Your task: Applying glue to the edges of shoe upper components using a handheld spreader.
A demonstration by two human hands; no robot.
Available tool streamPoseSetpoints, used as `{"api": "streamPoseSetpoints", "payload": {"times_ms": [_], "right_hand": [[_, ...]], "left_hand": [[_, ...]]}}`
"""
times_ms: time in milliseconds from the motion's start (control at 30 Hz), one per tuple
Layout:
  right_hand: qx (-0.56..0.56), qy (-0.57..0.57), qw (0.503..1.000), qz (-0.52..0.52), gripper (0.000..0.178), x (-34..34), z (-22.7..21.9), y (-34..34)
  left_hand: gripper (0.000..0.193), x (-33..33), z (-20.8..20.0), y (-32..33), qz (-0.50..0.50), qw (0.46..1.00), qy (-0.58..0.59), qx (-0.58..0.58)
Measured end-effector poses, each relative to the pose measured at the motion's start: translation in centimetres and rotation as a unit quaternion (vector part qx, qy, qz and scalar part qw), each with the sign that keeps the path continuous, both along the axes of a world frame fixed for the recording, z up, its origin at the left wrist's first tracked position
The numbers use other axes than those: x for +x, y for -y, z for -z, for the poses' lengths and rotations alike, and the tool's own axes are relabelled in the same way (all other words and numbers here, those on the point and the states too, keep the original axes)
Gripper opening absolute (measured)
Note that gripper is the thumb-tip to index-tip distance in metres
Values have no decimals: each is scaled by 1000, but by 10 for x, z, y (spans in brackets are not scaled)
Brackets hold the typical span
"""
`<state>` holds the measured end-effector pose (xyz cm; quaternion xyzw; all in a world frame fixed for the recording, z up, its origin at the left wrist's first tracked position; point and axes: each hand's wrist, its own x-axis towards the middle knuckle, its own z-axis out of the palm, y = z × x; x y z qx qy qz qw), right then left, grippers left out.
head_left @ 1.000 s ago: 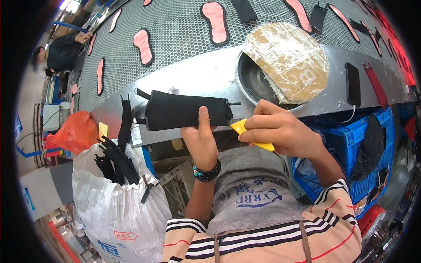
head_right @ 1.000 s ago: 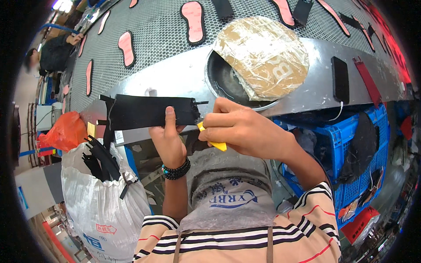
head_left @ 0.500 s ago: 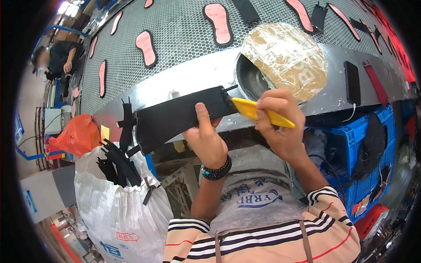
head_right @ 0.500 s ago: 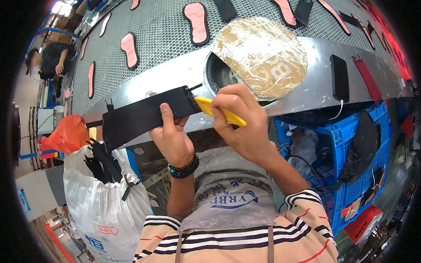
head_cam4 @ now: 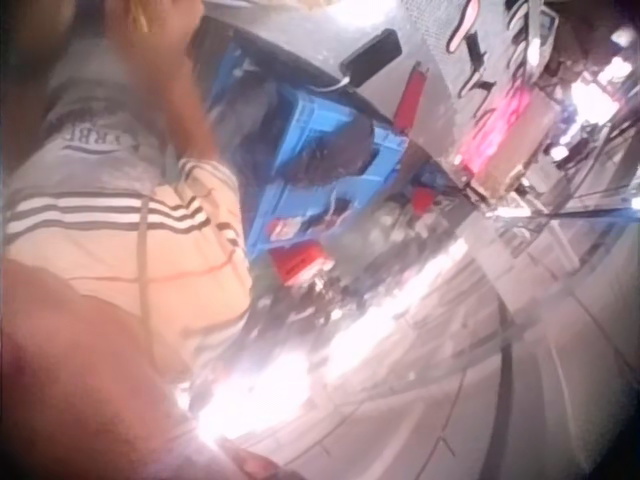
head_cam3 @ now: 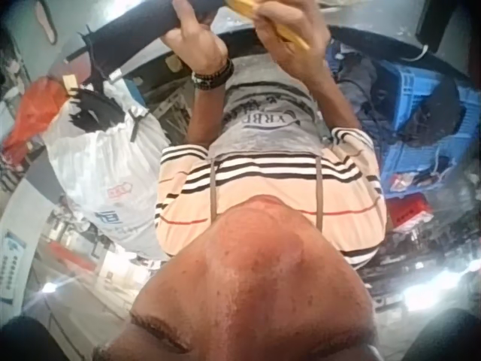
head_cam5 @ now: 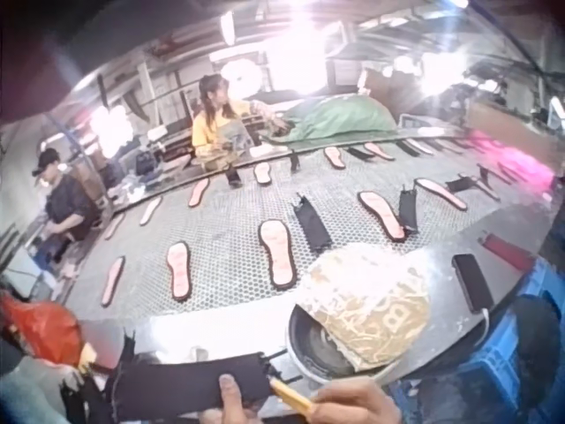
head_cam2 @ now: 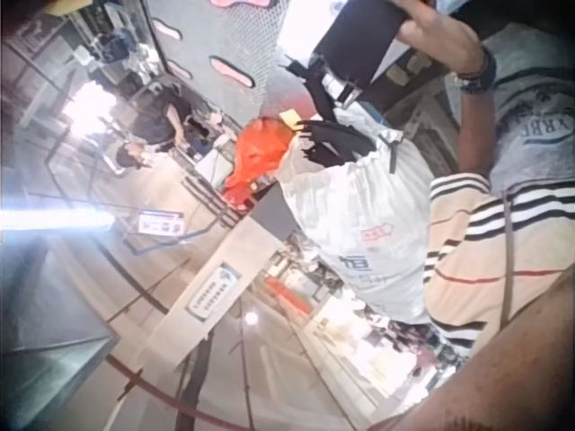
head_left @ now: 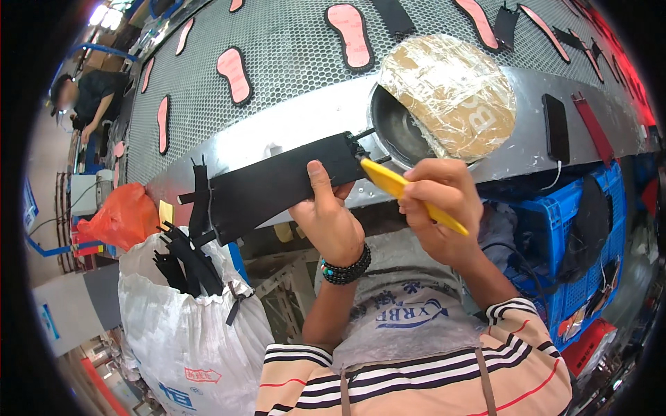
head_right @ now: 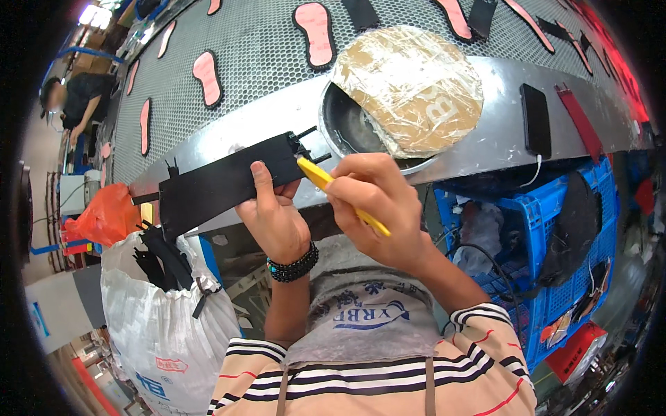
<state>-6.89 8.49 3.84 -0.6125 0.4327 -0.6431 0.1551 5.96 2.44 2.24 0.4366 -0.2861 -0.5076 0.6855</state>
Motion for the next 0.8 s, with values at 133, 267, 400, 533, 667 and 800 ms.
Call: {"api": "streamPoseSetpoints", "payload": {"times_ms": [133, 267, 400, 533, 667, 800], "right_hand": [[-1, -31, 994, 102, 24, -9, 13, -1], [-26, -5, 995, 100, 23, -3, 12, -5], [-3, -17, 997, 78, 24, -2, 11, -4], [22, 112, 984, 137, 19, -4, 4, 2], [19, 74, 990, 117, 17, 9, -20, 9], [66, 30, 986, 153, 15, 0, -19, 13]], "left_hand": [[32, 0, -6, -1, 11, 1000, -18, 11], [33, 1, -6, -2, 20, 1000, -21, -5], [34, 4, -10, -2, 3, 1000, 0, -9], [36, 4, -6, 0, 6, 1000, 16, -25], [35, 6, -6, -10, 60, 997, 30, -27], [37, 15, 1, -10, 76, 995, 20, -55]]}}
